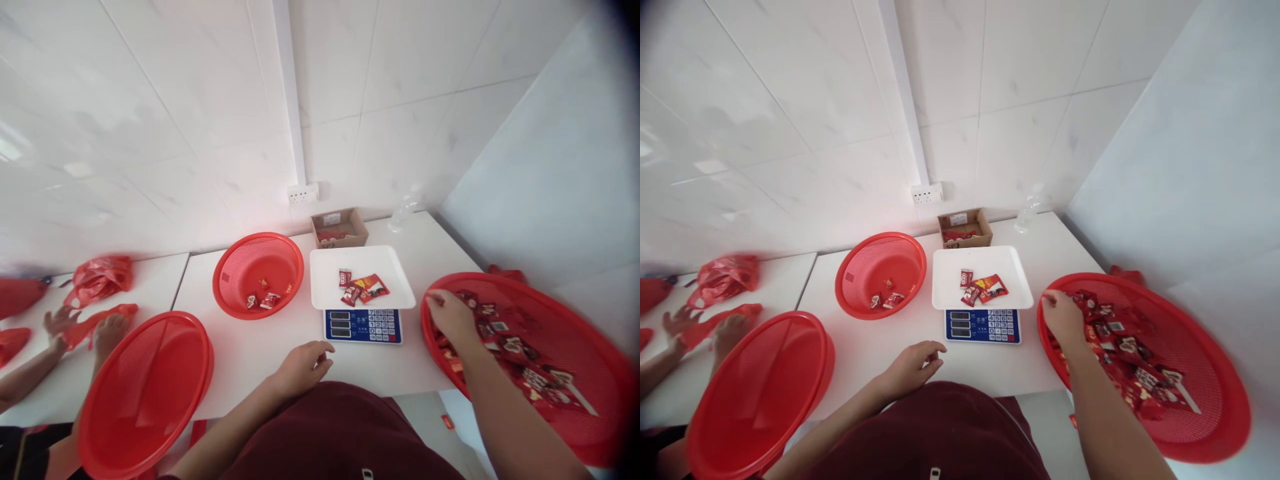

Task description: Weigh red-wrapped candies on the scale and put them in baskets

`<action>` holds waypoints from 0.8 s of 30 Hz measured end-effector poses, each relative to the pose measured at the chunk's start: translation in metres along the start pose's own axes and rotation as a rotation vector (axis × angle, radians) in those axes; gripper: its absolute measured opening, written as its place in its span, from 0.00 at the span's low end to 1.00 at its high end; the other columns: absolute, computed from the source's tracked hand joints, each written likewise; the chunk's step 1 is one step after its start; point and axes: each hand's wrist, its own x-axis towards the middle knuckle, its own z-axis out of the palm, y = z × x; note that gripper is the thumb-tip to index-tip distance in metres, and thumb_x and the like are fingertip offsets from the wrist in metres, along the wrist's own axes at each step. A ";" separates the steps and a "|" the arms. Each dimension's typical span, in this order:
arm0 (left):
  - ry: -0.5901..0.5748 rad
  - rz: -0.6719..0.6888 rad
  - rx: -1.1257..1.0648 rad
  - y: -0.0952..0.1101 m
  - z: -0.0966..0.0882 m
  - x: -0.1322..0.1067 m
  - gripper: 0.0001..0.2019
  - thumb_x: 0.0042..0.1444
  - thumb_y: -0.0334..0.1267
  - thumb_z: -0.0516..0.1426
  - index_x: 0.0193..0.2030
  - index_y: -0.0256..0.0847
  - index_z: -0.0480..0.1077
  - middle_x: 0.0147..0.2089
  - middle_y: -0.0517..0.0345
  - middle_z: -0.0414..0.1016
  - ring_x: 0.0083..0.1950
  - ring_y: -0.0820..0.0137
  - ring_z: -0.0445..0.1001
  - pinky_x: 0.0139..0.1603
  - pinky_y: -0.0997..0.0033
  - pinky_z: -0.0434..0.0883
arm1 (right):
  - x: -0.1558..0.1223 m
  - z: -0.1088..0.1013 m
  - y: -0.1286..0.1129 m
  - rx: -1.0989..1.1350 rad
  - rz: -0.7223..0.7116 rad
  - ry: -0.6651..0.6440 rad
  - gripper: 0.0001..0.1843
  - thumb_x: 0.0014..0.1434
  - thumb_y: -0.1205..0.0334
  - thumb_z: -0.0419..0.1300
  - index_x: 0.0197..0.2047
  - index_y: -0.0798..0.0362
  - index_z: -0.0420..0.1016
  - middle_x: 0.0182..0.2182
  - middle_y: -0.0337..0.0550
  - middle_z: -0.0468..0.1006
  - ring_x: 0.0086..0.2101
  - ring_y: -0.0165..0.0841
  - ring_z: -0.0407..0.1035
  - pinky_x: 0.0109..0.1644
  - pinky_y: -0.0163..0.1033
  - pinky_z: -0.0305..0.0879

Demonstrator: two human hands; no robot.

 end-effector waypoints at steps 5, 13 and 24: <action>0.006 -0.004 0.009 0.001 0.000 0.001 0.15 0.57 0.38 0.51 0.51 0.42 0.69 0.40 0.56 0.75 0.38 0.70 0.72 0.44 0.71 0.68 | 0.010 0.042 -0.033 0.018 -0.064 -0.089 0.16 0.56 0.57 0.53 0.44 0.53 0.74 0.43 0.49 0.79 0.44 0.40 0.72 0.49 0.42 0.64; -0.004 0.001 0.034 -0.002 0.003 0.002 0.16 0.57 0.37 0.51 0.51 0.42 0.69 0.40 0.56 0.76 0.38 0.70 0.73 0.44 0.71 0.69 | 0.030 0.080 -0.055 0.086 -0.028 -0.096 0.13 0.51 0.60 0.57 0.41 0.51 0.74 0.34 0.45 0.81 0.36 0.38 0.74 0.41 0.41 0.66; -0.035 -0.016 0.031 0.000 0.003 0.008 0.16 0.57 0.38 0.50 0.51 0.43 0.69 0.41 0.57 0.76 0.39 0.70 0.73 0.44 0.71 0.68 | 0.034 0.014 0.009 0.060 0.045 0.157 0.25 0.56 0.59 0.48 0.55 0.59 0.65 0.52 0.58 0.72 0.47 0.39 0.69 0.53 0.45 0.63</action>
